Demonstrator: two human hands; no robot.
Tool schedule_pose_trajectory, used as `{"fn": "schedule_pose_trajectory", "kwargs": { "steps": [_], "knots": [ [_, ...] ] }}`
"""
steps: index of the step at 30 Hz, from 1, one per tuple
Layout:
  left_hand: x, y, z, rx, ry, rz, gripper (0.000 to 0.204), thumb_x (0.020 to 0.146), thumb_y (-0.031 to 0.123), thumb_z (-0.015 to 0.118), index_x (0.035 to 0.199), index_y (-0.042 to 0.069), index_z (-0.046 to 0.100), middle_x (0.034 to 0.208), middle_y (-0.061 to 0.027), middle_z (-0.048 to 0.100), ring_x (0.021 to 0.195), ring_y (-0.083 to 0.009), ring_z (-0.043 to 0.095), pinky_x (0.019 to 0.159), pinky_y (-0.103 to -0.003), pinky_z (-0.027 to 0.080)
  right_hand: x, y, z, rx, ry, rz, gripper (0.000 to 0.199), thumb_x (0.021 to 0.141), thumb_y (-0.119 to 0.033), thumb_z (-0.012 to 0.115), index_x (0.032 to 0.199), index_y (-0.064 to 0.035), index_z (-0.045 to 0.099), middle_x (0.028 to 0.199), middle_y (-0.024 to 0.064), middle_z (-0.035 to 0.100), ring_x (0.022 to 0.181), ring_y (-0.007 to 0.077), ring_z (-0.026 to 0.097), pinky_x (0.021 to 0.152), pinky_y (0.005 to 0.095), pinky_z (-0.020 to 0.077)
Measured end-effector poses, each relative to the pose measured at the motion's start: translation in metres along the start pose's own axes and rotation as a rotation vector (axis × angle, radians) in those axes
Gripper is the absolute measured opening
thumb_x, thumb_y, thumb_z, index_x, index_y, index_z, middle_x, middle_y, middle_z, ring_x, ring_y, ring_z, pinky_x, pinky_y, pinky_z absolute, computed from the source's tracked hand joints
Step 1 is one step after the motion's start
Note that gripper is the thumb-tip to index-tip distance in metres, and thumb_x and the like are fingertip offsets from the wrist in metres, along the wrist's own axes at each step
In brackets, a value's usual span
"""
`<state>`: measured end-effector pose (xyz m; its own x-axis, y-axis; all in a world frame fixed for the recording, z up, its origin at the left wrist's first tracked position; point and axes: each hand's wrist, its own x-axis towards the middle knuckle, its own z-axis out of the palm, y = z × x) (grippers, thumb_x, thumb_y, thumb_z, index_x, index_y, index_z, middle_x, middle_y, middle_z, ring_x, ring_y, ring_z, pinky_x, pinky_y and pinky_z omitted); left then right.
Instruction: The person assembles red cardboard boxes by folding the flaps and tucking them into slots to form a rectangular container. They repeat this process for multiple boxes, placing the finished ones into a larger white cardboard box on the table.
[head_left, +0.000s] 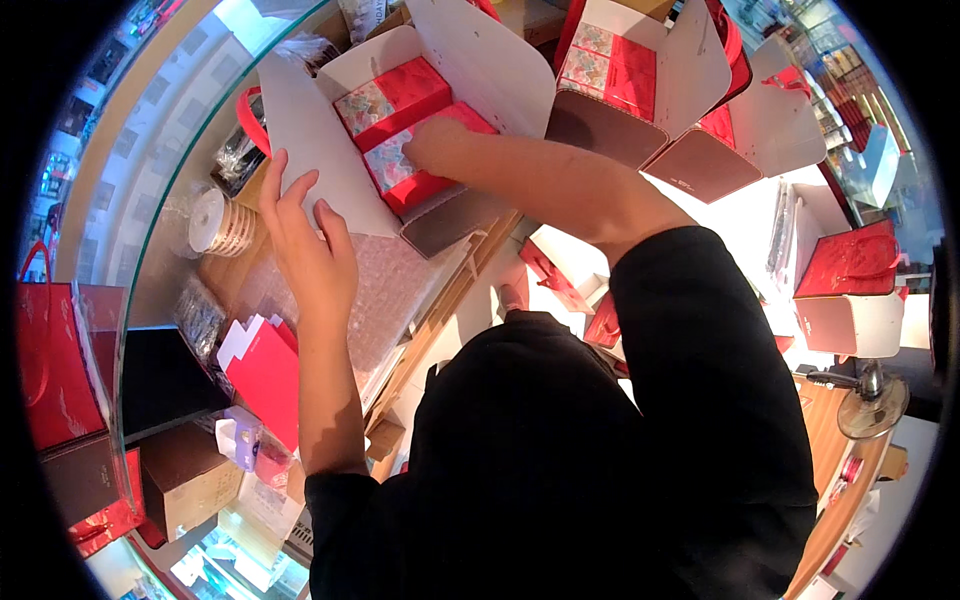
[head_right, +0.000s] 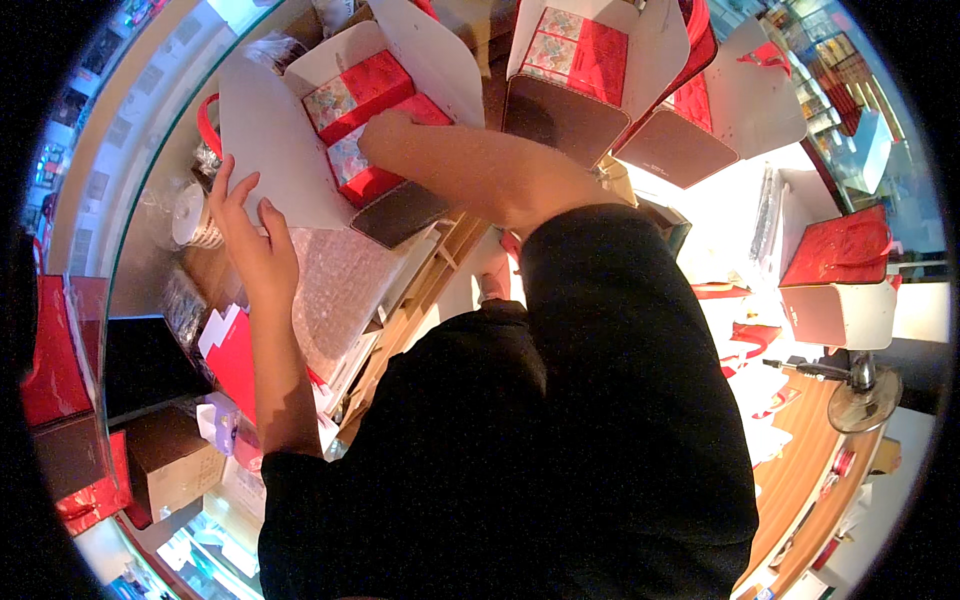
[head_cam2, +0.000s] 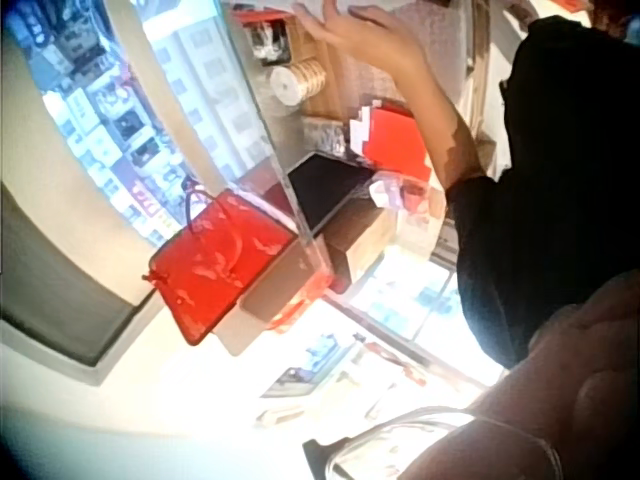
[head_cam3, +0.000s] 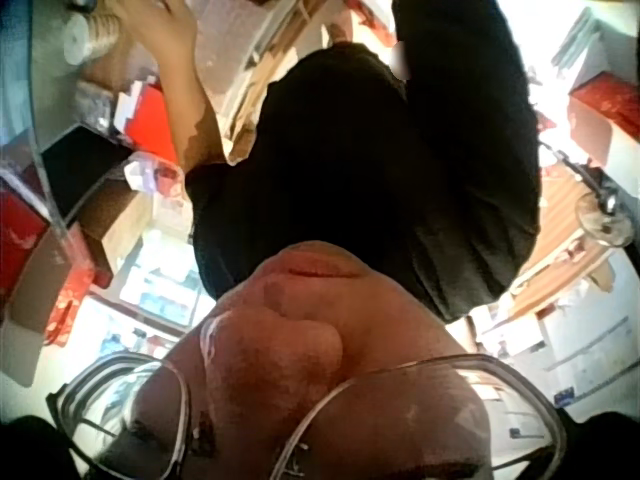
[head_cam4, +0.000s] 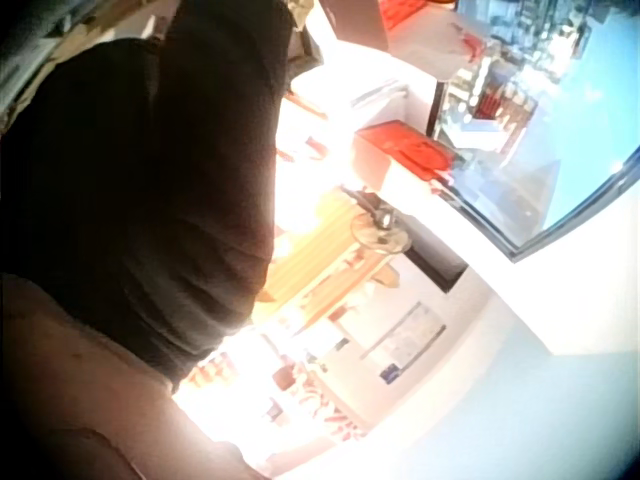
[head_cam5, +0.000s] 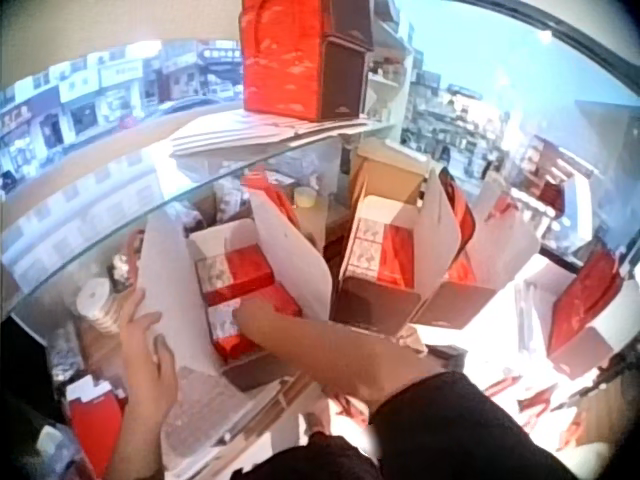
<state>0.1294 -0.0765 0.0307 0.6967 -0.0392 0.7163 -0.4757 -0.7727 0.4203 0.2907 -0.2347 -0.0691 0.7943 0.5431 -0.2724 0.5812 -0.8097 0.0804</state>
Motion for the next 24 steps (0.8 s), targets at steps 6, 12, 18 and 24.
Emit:
{"fn": "schedule_pose_trajectory", "kwargs": {
  "steps": [6, 12, 18, 24],
  "knots": [
    [0.001, -0.001, -0.003, 0.03, 0.009, 0.06, 0.028, 0.079, -0.007, 0.046, 0.105, 0.001, 0.051, 0.135, -0.0199, 0.039, 0.121, -0.0359, 0.043, 0.096, -0.04, 0.037, 0.018, -0.019, 0.016, 0.017, 0.07, 0.143, 0.03, 0.088, -0.023, 0.052, 0.114, -0.0105, 0.055, 0.098, 0.0157, 0.062, 0.092, 0.0333, 0.063, 0.068, 0.0479, 0.0537],
    [0.005, 0.002, -0.005, 0.04, -0.05, 0.073, 0.028, 0.079, -0.007, 0.047, 0.105, 0.001, 0.05, 0.134, -0.0212, 0.04, 0.123, -0.0369, 0.041, 0.098, -0.042, 0.035, 0.054, 0.007, 0.013, 0.179, 0.021, 0.102, 0.032, 0.087, -0.019, 0.053, 0.118, -0.0106, 0.052, 0.112, 0.0179, 0.054, 0.096, 0.0324, 0.061, 0.065, 0.0464, 0.0527],
    [0.002, -0.002, -0.002, 0.064, -0.016, 0.07, 0.028, 0.078, -0.006, 0.049, 0.105, 0.001, 0.05, 0.135, -0.0217, 0.04, 0.121, -0.0372, 0.042, 0.097, -0.042, 0.036, 0.047, -0.009, 0.023, 0.032, 0.025, 0.072, 0.061, 0.081, -0.018, 0.06, 0.135, -0.0077, 0.034, 0.129, 0.0223, 0.042, 0.116, 0.0359, 0.048, 0.082, 0.0523, 0.0474],
    [0.001, 0.0, -0.001, 0.038, -0.025, 0.016, 0.027, 0.079, -0.006, 0.049, 0.104, 0.001, 0.052, 0.135, -0.0219, 0.039, 0.12, -0.0381, 0.044, 0.095, -0.041, 0.038, 0.034, -0.015, 0.022, -0.137, 0.073, -0.013, 0.075, 0.081, -0.016, 0.061, 0.144, -0.0106, 0.02, 0.144, 0.0238, 0.022, 0.126, 0.0422, 0.034, 0.086, 0.0651, 0.0395]
  ]
}}
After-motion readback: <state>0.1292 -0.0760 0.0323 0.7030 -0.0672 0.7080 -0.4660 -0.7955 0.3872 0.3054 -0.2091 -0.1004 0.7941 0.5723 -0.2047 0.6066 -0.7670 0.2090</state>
